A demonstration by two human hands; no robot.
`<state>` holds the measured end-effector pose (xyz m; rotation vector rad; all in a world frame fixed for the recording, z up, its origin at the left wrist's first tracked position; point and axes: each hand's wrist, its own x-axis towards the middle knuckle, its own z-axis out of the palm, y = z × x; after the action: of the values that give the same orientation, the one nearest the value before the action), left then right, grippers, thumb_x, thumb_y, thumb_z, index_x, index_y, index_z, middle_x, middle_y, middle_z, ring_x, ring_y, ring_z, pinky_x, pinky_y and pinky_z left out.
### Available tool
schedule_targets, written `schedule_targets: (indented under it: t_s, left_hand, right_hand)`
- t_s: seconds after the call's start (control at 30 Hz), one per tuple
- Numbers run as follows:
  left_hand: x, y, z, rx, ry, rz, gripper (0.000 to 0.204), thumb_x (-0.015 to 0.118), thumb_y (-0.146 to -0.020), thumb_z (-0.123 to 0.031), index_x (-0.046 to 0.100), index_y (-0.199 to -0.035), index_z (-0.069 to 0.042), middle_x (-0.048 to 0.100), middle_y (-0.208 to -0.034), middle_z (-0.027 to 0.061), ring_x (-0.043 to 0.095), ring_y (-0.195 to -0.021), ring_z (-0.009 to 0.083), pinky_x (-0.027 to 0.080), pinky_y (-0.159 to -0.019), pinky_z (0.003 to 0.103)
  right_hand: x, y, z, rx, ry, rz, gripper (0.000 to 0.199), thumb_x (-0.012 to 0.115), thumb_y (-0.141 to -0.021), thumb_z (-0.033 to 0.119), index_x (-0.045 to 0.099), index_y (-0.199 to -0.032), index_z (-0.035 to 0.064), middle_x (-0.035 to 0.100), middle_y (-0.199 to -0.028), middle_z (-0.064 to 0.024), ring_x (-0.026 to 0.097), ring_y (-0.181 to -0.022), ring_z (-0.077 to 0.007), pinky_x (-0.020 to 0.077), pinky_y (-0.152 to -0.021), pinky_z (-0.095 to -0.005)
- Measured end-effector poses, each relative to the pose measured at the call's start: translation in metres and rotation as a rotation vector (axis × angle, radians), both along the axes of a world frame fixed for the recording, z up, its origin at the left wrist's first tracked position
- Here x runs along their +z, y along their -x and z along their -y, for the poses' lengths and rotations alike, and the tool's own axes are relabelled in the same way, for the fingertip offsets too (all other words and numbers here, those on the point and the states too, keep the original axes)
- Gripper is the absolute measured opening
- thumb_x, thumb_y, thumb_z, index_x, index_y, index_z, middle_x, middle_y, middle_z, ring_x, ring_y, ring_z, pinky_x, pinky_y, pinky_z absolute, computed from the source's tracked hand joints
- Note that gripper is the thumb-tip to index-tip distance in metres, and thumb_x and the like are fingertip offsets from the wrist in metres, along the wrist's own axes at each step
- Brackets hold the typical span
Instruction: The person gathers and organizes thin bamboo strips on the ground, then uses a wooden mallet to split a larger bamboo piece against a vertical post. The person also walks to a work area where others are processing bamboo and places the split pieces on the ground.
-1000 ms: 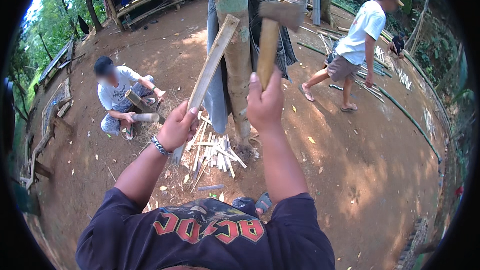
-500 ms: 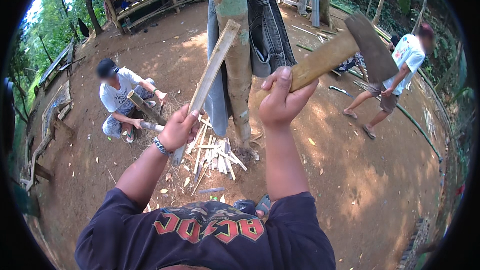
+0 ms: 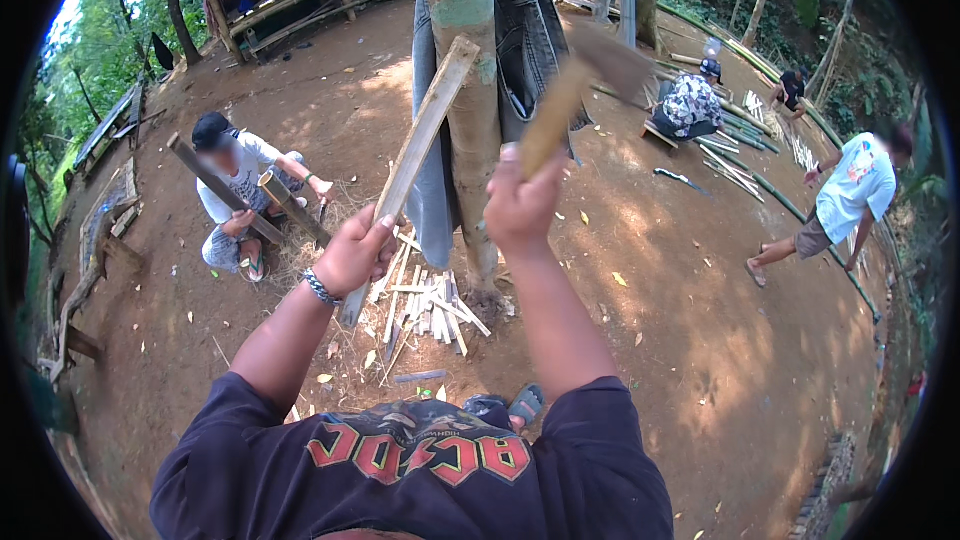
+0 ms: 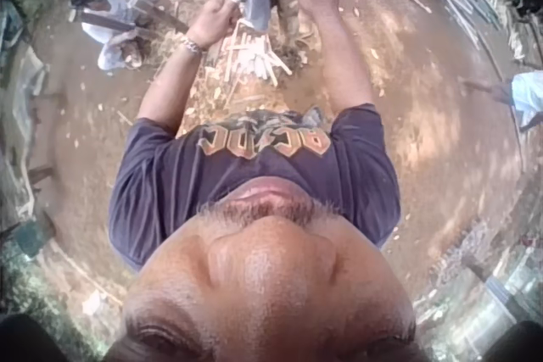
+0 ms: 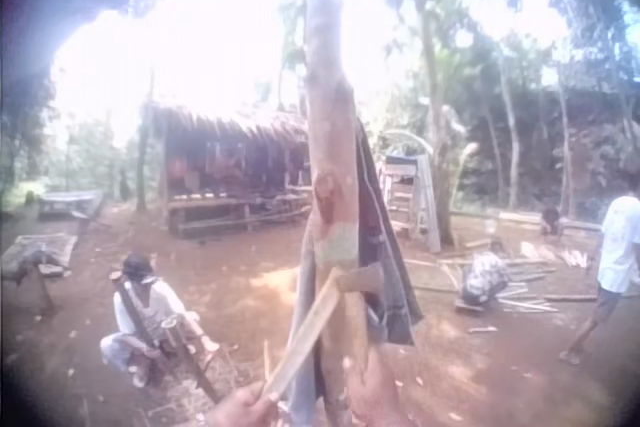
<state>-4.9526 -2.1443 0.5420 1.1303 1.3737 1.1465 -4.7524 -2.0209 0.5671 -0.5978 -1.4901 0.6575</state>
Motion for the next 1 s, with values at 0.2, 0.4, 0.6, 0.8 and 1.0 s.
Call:
schedule_targets:
  t_s: [0.2,0.4,0.6,0.8,1.0]
  left_hand:
    - [-0.002,0.005,0.008,0.014,0.022,-0.001,0.022,0.044,-0.105,-0.024,0.053,-0.107,-0.004,0.046,-0.063,-0.0024,0.043,-0.046,0.0079,0.038,-0.043,0.024]
    - [0.001,-0.001,-0.002,-0.022,0.0,0.01,0.021,0.043,-0.105,-0.024,0.051,-0.106,-0.004,0.045,-0.064,-0.0024,0.04,-0.046,0.0069,0.036,-0.041,0.022]
    - [-0.015,0.005,0.003,0.018,-0.042,-0.121,0.022,0.043,-0.105,-0.023,0.053,-0.112,-0.005,0.043,-0.065,-0.0037,0.04,-0.049,0.0063,0.037,-0.044,0.022]
    - [-0.032,0.01,0.021,0.224,-0.501,-0.582,0.028,0.049,-0.102,-0.021,0.058,-0.114,0.002,0.067,-0.092,0.0137,0.064,-0.084,0.0247,0.05,-0.078,0.037]
    - [-0.025,-0.005,0.077,0.22,-0.341,-0.602,0.018,0.058,-0.095,-0.016,0.059,-0.103,0.0,0.063,-0.091,0.0192,0.063,-0.084,0.0351,0.049,-0.077,0.042]
  right_hand:
    - [0.026,-0.017,0.02,-0.02,0.174,-0.084,0.039,0.052,-0.101,0.02,0.036,-0.131,0.0014,0.051,-0.073,-0.0032,0.049,-0.056,-0.0097,0.0446,-0.051,-0.0247]
    - [-0.009,0.01,-0.004,-0.092,0.022,0.012,0.036,0.052,-0.1,0.018,0.038,-0.129,0.0018,0.051,-0.073,-0.0024,0.049,-0.055,-0.0093,0.0453,-0.051,-0.0255]
    - [-0.059,-0.004,0.041,0.09,0.534,0.118,0.023,0.052,-0.1,0.013,0.041,-0.118,0.0051,0.05,-0.076,-0.0022,0.049,-0.053,-0.0096,0.0461,-0.05,-0.0255]
    - [-0.11,-0.033,0.085,0.068,0.658,-0.16,0.021,0.05,-0.1,0.01,0.039,-0.117,0.005,0.05,-0.079,-0.0049,0.051,-0.056,-0.0105,0.0467,-0.051,-0.0256]
    - [-0.103,-0.036,0.118,0.058,0.514,-0.266,0.023,0.053,-0.097,0.006,0.04,-0.115,0.0036,0.051,-0.081,-0.0045,0.051,-0.059,-0.0102,0.0481,-0.056,-0.0264]
